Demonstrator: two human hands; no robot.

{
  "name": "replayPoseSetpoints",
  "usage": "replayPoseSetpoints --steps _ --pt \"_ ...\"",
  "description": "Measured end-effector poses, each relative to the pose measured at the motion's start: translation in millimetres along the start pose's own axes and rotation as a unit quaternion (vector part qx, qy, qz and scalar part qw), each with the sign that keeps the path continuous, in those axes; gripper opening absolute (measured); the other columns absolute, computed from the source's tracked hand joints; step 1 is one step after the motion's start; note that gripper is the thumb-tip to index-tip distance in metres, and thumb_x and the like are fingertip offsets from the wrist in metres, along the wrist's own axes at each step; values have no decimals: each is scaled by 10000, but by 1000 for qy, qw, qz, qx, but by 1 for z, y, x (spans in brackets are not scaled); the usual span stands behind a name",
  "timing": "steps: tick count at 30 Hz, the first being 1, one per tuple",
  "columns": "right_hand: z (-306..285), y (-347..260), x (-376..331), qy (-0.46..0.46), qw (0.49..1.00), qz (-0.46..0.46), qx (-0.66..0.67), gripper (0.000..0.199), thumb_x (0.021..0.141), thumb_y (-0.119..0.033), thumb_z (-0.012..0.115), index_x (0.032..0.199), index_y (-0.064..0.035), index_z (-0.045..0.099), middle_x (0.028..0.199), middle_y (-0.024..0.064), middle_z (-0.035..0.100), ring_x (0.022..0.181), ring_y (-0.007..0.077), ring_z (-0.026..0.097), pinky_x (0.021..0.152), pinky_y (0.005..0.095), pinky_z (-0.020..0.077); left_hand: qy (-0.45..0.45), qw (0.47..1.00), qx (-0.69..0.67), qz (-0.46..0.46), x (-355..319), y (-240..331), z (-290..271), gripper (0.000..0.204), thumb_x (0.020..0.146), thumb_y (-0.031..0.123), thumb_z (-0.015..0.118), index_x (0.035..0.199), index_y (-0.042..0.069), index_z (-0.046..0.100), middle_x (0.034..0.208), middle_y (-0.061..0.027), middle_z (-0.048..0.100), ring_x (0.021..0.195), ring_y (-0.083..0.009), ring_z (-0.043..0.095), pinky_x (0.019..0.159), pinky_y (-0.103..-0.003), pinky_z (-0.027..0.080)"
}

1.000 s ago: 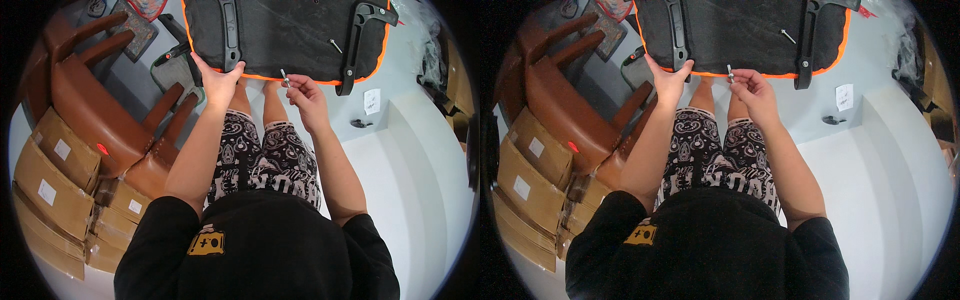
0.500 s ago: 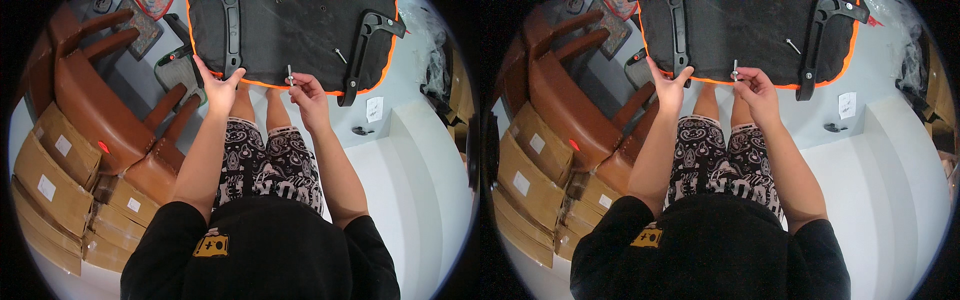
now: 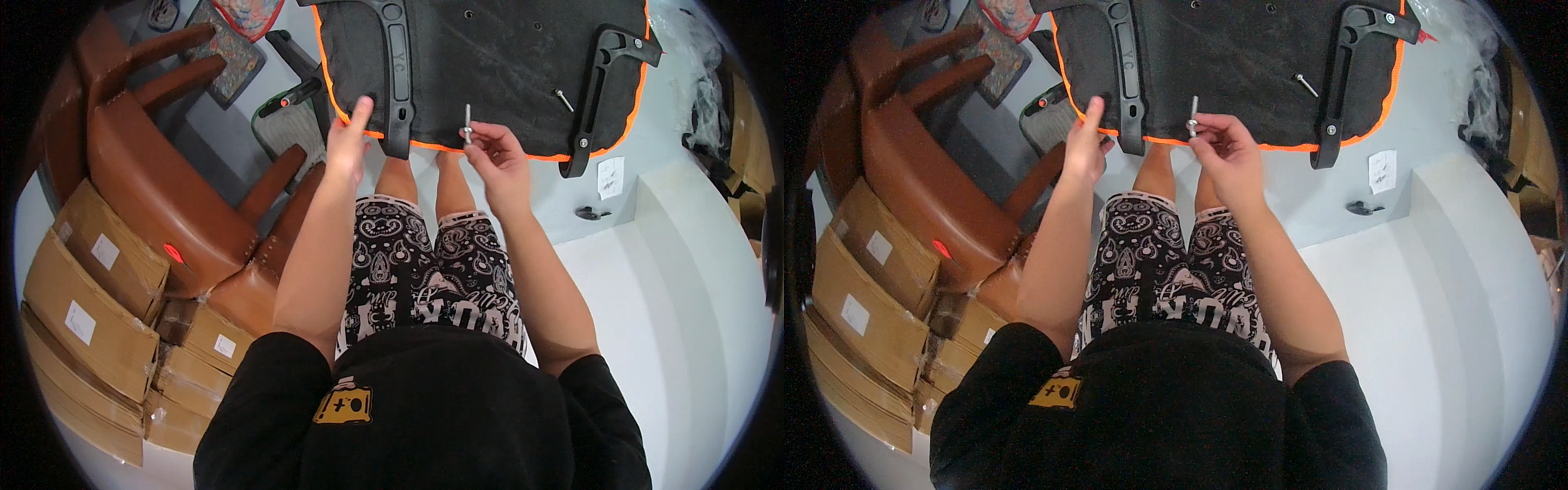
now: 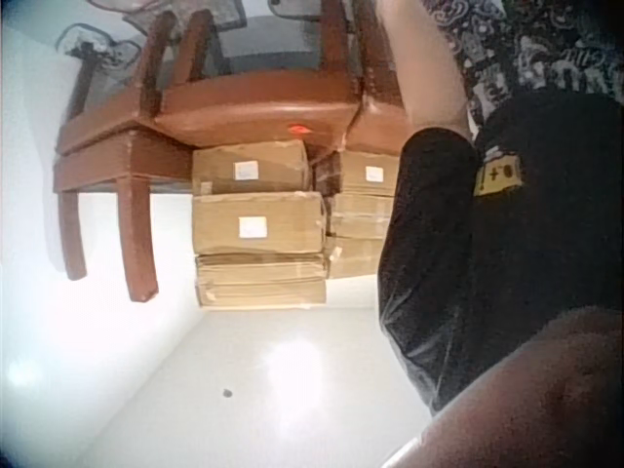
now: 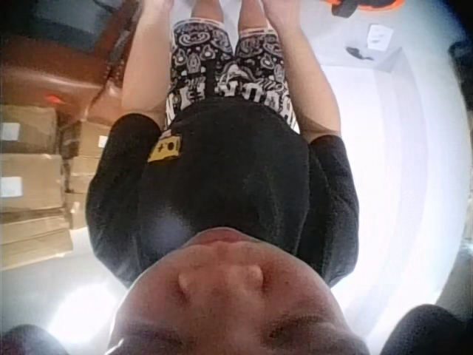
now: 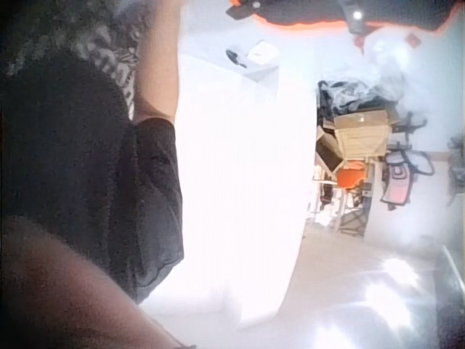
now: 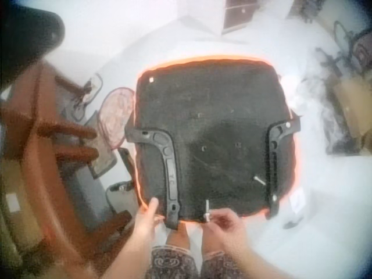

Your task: The person assembles an office chair by attaching the seat to the base. They position the seat, insert screws into the mounting holes, and tighten them by hand.

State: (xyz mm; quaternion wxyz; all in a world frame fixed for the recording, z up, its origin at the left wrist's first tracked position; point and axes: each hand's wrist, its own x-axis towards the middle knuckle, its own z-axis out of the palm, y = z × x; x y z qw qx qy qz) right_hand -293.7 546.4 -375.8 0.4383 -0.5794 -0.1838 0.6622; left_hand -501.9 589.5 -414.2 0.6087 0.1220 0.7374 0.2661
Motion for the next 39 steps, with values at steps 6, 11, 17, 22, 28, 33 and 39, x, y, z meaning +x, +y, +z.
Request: replayPoseSetpoints --steps 6,11,17,22,28,33,39 --pt "46 14 4 -11 970 -169 -176 242 722 -8 647 957 -17 590 936 109 608 904 206 600 804 297 470 47 969 201 138 33 26 3 1059 615 479 768 1320 -92 222 1243 -251 451 1133 -293 482 950 -334 379" --pt "45 20 -4 -2 949 -222 -223 251 696 -8 658 940 -21 598 936 139 607 921 262 605 799 324 478 79 900 398 160 27 69 50 1390 453 575 799 1347 -122 -6 1299 -350 316 1228 -382 365 1010 -377 331" --pt "35 30 -21 75 974 -172 -126 248 708 -10 664 947 -13 596 935 109 609 884 190 608 784 278 488 95 863 482 119 9 68 75 1421 443 545 820 1348 -98 -68 1322 -367 238 1229 -418 337 1031 -390 307" --pt "15 33 -34 119 987 -88 -55 251 742 8 649 983 2 579 942 81 605 856 128 598 763 245 495 103 863 476 133 7 65 77 1406 449 511 831 1348 -99 -61 1314 -369 250 1228 -413 339 1024 -394 318" --pt "9 37 -43 112 990 -68 -61 228 762 14 627 983 12 570 923 70 600 832 108 590 746 231 490 108 856 487 137 2 63 76 1386 464 482 835 1345 -105 -59 1304 -375 255 1224 -412 343 1030 -393 309" --pt "11 43 -53 55 998 -16 -39 236 784 65 572 1006 -4 535 920 37 564 830 94 543 763 226 449 107 853 489 145 -2 61 78 1374 478 472 832 1345 -104 -64 1307 -378 244 1235 -419 318 1038 -399 295" --pt "-6 62 -81 -32 983 126 134 171 806 37 534 972 -4 525 840 30 554 772 93 547 709 238 467 110 857 490 115 -5 62 84 1375 484 487 820 1346 -102 -75 1308 -374 237 1238 -426 307 1038 -413 288"
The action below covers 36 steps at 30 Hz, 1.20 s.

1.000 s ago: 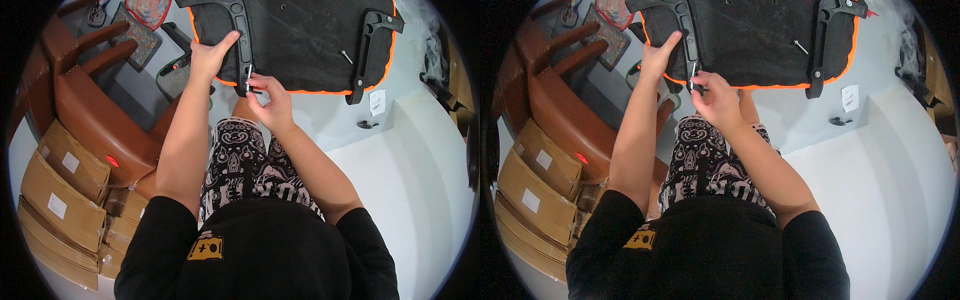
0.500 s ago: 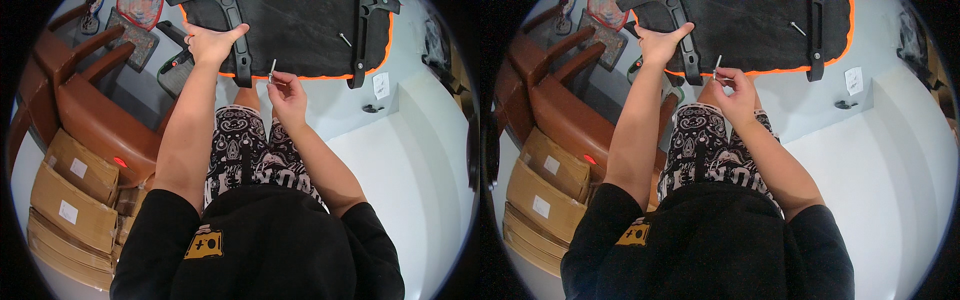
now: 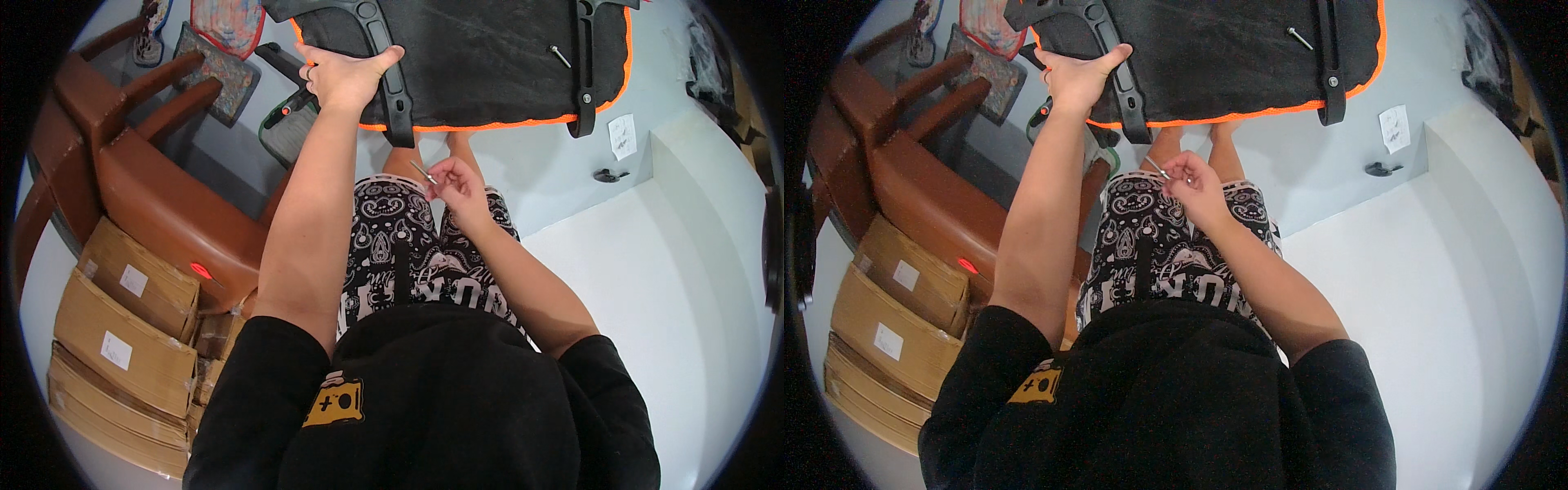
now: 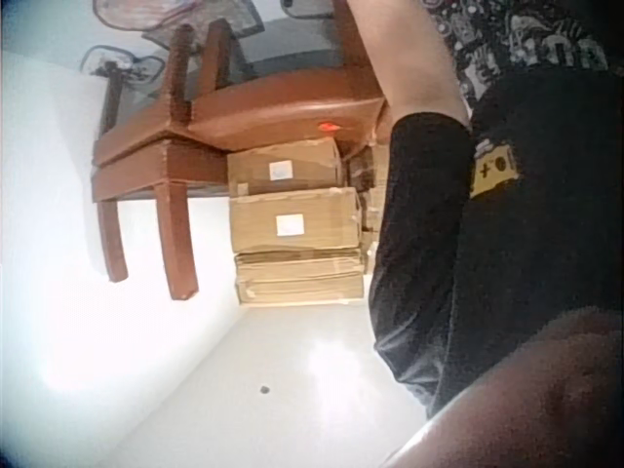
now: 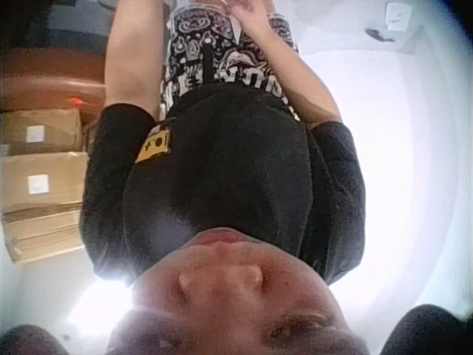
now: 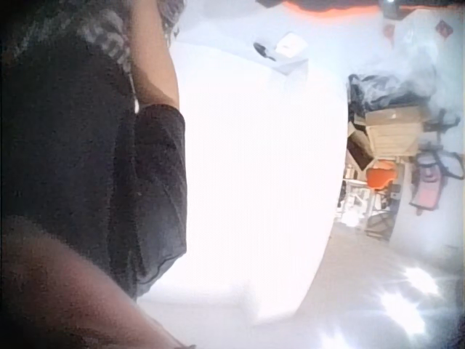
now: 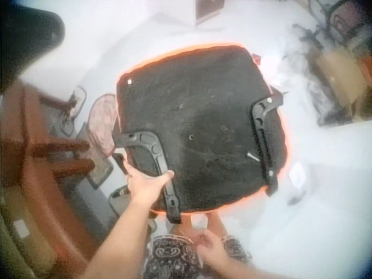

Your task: The person assembles an office chair by attaching the seat to the base. They position the seat, insert screws into the mounting holes, and tighten them by hand.

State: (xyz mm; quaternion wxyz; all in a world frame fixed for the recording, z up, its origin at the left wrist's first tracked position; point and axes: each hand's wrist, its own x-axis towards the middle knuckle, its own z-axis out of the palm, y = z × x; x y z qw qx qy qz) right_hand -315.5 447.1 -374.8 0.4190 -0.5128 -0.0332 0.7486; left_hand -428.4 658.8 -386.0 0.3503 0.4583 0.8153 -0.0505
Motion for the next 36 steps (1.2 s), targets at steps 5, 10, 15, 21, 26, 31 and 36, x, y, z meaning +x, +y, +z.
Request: replayPoseSetpoints --steps 5,10,15,21,26,31,36 --pt "-7 -11 -4 46 996 13 -73 225 784 51 557 1001 -4 534 842 32 564 781 86 558 713 231 474 2 1000 14 3 1 0 0 1392 478 505 814 1347 -96 -92 1312 -371 228 1243 -420 295 1031 -416 296" --pt "8 -24 18 75 988 -96 -96 208 780 13 608 979 -8 551 867 30 583 785 74 560 713 210 464 -2 1000 19 -5 2 1 1 1411 470 520 812 1346 -92 -109 1314 -372 223 1249 -427 283 1033 -414 291" --pt "21 -15 11 65 990 -96 -82 221 767 15 622 976 -3 551 865 29 584 777 79 566 717 212 465 -29 999 9 -15 2 4 2 1431 465 544 803 1346 -82 -135 1344 -375 168 1266 -431 255 1043 -410 273" --pt "18 -13 3 76 989 -115 -55 224 776 15 619 984 -4 540 847 32 571 791 86 562 720 214 466 -17 1000 0 -22 0 11 1 1469 444 620 783 1343 -94 -134 1363 -378 140 1290 -427 222 1050 -405 255" --pt "21 -22 -1 85 992 -90 -27 228 781 10 620 992 -18 538 870 29 561 787 77 549 713 204 457 -14 999 -11 -47 11 23 -7 1464 439 629 778 1346 -102 -108 1364 -362 176 1294 -407 230 1053 -401 250" --pt "18 -38 -12 80 994 -79 5 230 787 16 607 1002 -17 533 902 24 560 788 66 535 716 198 444 2 997 14 -75 15 28 -12 1416 455 586 789 1357 -98 -62 1375 -335 198 1299 -383 239 1046 -380 265" --pt "7 -40 -17 100 991 -88 -11 242 791 32 590 1021 -4 525 949 33 577 824 74 533 769 218 437 30 997 16 -76 2 32 -19 1350 474 489 827 1340 -132 -3 1351 -346 211 1260 -380 298 1010 -380 322"
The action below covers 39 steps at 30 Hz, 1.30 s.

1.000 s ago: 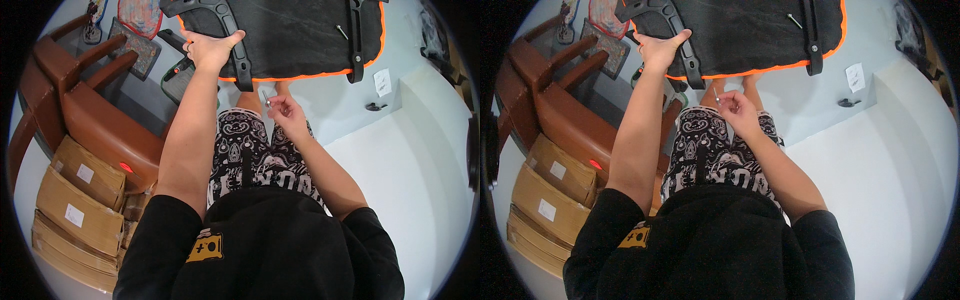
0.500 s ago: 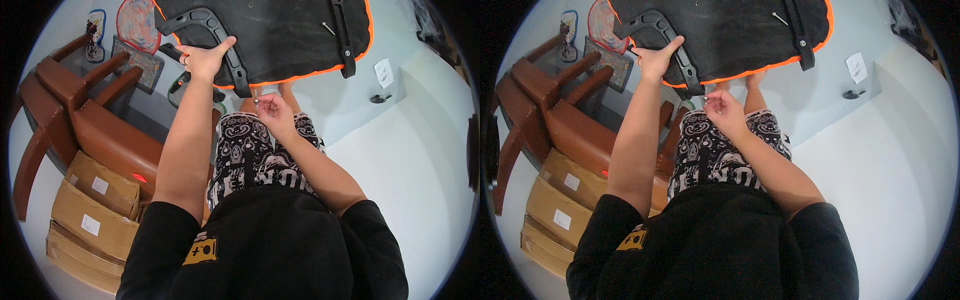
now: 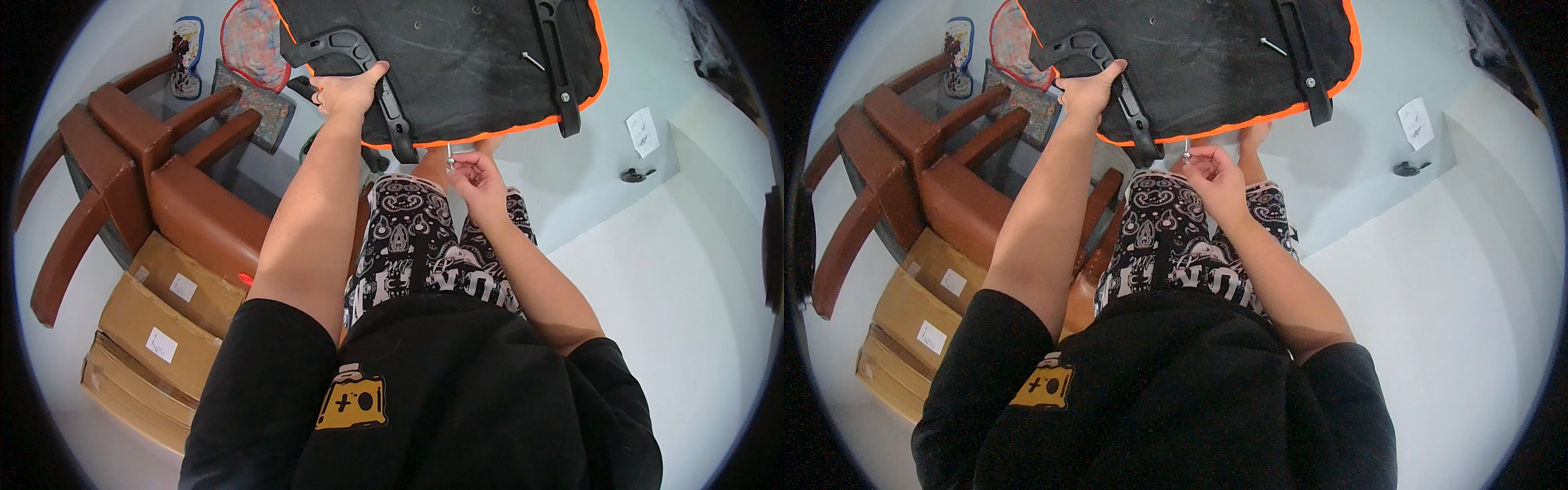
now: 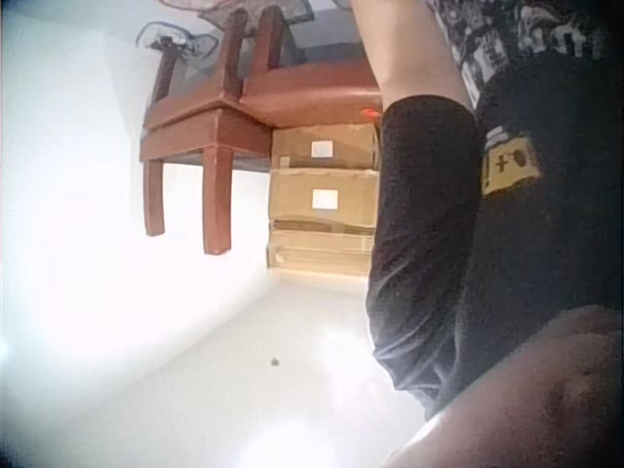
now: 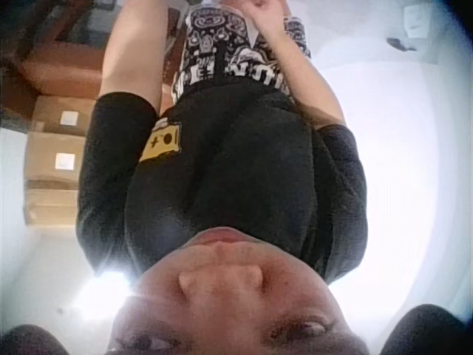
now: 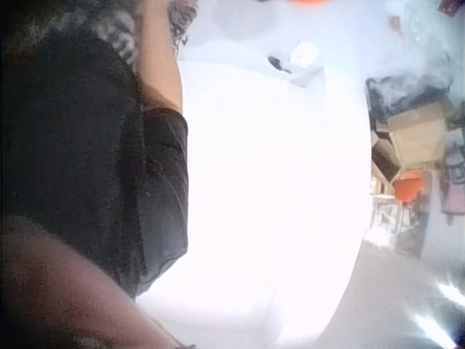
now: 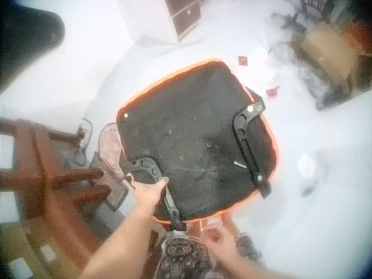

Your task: The person assembles an office chair by attaching the seat to the base. They position the seat, insert screws into the mounting holes, and tighten them by hand.

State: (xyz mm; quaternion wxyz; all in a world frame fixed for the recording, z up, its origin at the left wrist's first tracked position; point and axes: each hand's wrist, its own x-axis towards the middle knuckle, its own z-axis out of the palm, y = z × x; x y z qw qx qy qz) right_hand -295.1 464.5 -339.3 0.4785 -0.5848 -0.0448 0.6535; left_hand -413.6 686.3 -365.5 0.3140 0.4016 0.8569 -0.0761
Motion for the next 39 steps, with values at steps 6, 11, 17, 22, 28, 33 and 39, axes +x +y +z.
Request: replayPoseSetpoints --steps 6,11,17,22,28,33,39 --pt "-1 1 -2 -2 1000 -3 12 237 794 24 592 1020 -2 525 941 26 581 813 68 530 765 215 434 26 999 15 40 3 -15 0 1315 476 480 827 1334 -129 38 1319 -346 272 1216 -404 357 1003 -386 332" --pt "3 7 2 -23 1000 15 -7 242 794 20 593 1024 1 522 955 36 583 836 76 534 781 225 435 28 998 10 57 7 -23 3 1348 447 540 806 1336 -130 46 1294 -355 282 1226 -409 327 1039 -387 274" --pt "10 8 11 -37 999 11 -21 232 796 5 601 1016 1 531 941 36 581 840 84 549 776 223 441 19 996 -12 89 12 -27 4 1323 468 531 811 1314 -150 54 1269 -364 304 1217 -434 326 1026 -403 296" --pt "22 6 26 -47 998 -8 -35 221 784 -18 637 987 2 553 881 26 583 815 77 562 752 204 457 88 991 27 98 4 -18 3 1220 516 503 792 1347 -102 137 1277 -314 386 1177 -387 422 992 -357 348" --pt "36 7 41 -69 994 -19 -81 233 781 -27 646 998 6 567 898 40 608 817 80 569 746 207 461 48 996 15 68 0 -7 -8 1176 530 495 787 1336 -100 170 1275 -318 377 1182 -385 416 995 -371 347" --pt "47 11 54 -101 988 -17 -116 256 793 -52 645 1031 12 575 937 58 625 835 91 576 764 222 466 60 995 1 76 7 -10 -1 1177 532 492 788 1337 -97 164 1291 -323 354 1189 -393 406 1000 -373 342" --pt "57 18 68 -82 984 -20 -154 250 819 -54 627 1049 25 569 954 54 620 877 100 576 794 221 461 82 992 -27 87 19 -15 10 1188 522 470 804 1336 -100 153 1286 -334 348 1198 -408 387 1012 -384 325"
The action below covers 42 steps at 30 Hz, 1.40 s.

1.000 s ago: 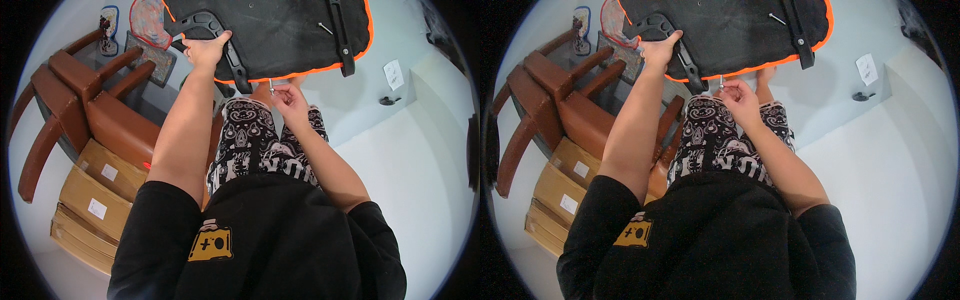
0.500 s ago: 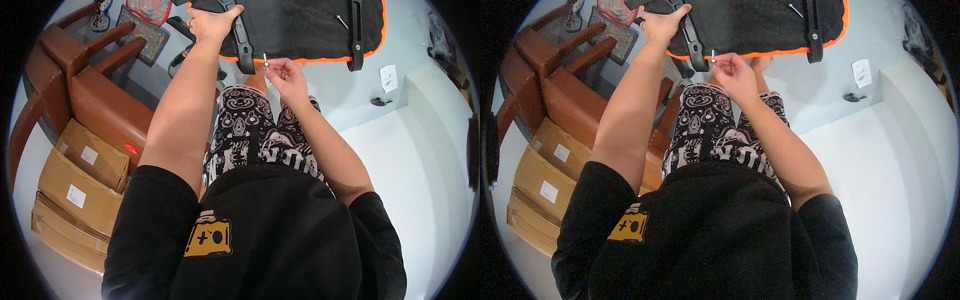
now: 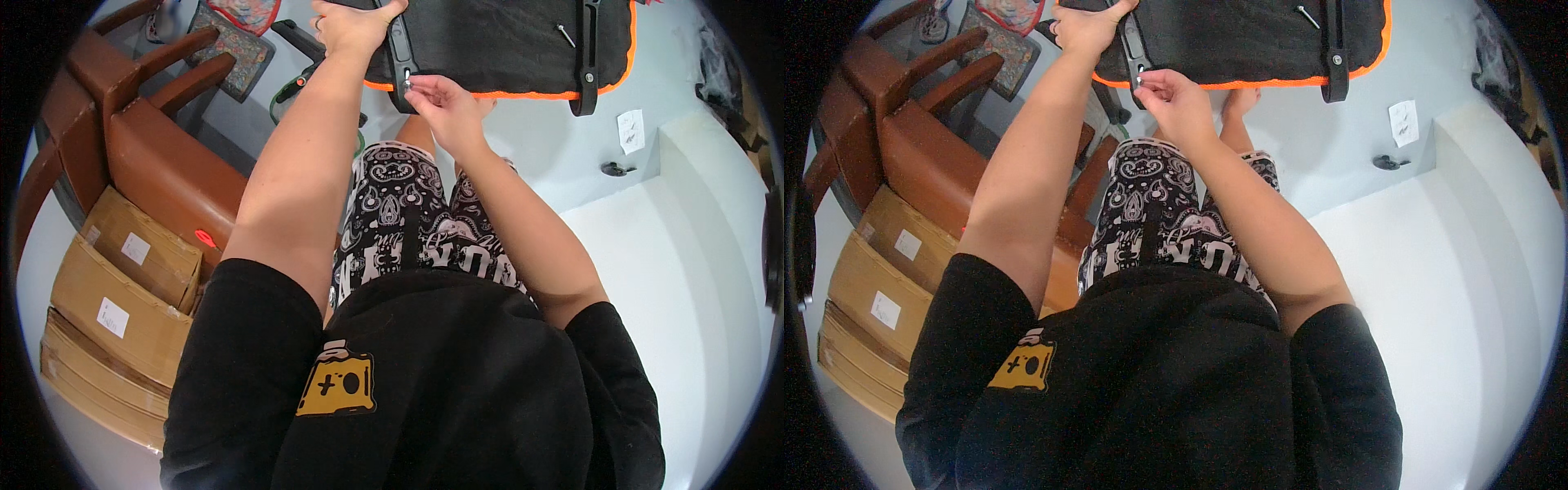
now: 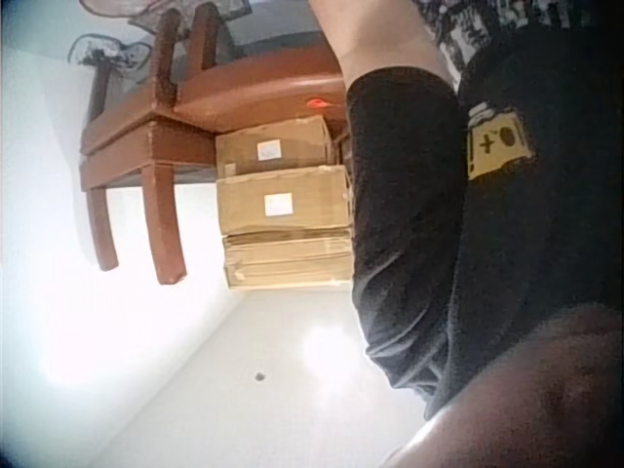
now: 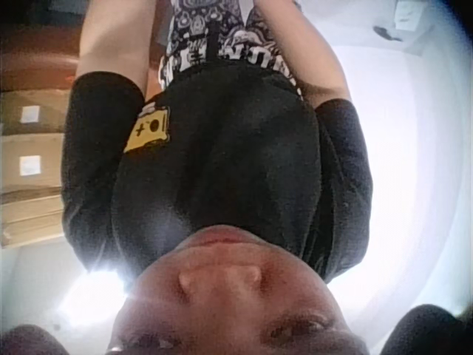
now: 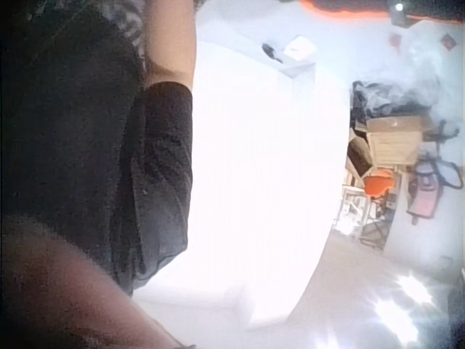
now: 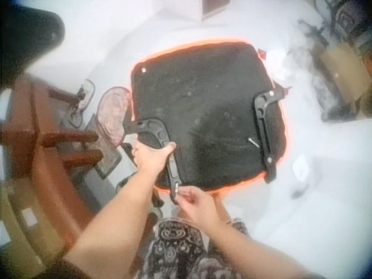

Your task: The person assembles an office chair by attaching the seat to the base. They position the seat, insert screws into the mounting holes, and tighten them by hand.

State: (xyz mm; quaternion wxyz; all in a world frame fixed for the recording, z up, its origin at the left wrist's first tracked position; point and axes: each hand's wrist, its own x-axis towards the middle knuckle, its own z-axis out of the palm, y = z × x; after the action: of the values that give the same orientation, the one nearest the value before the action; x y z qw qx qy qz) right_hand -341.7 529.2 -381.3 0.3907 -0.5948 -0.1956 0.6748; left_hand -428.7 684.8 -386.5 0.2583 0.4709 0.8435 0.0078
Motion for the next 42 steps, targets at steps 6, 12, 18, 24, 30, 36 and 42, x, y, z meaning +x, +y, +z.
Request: replayPoseSetpoints --steps 6,12,18,24,30,36,42 --pt "0 4 14 78 997 -14 -9 233 759 -115 687 952 5 634 790 35 647 686 76 577 643 217 484 -9 1000 -11 2 -6 12 -3 1155 512 456 815 1324 -85 197 1271 -331 369 1185 -412 399 1001 -401 339" --pt "1 -21 18 91 993 74 -29 245 806 -116 650 995 35 609 790 38 615 673 68 564 597 180 479 -29 999 4 -29 -11 24 -9 1137 515 470 809 1326 -69 222 1264 -306 400 1176 -391 422 990 -398 355" --pt "3 -30 17 129 982 134 43 231 777 -97 661 960 34 614 750 44 623 610 86 581 540 204 491 -36 999 8 -17 -13 22 -5 1134 526 481 798 1330 -68 217 1246 -302 422 1167 -387 432 985 -390 362" --pt "-1 -36 16 101 979 172 52 229 803 -72 628 994 40 570 786 65 622 652 112 610 548 218 513 -34 999 -17 13 -11 14 0 1112 533 464 800 1323 -66 227 1215 -302 447 1150 -388 444 970 -392 370" --pt "9 -26 11 134 987 89 3 197 842 -73 587 1026 -10 559 815 71 613 692 132 626 567 232 529 -59 998 -33 2 -21 26 -6 1092 537 442 805 1314 -60 225 1204 -294 453 1140 -387 448 968 -386 369" --pt "-11 -21 6 82 892 -178 -406 231 799 -154 636 1019 -85 626 836 74 622 686 182 619 593 291 495 -60 998 -27 9 -21 27 -3 1080 540 438 803 1311 -49 226 1204 -281 447 1140 -377 442 964 -382 371" --pt "-31 -28 2 20 836 -225 -500 305 711 -272 709 973 -123 660 858 44 612 761 197 604 617 318 485 -65 997 -40 6 -24 29 -3 1079 530 433 810 1313 -34 232 1202 -262 450 1136 -368 445 967 -380 369"
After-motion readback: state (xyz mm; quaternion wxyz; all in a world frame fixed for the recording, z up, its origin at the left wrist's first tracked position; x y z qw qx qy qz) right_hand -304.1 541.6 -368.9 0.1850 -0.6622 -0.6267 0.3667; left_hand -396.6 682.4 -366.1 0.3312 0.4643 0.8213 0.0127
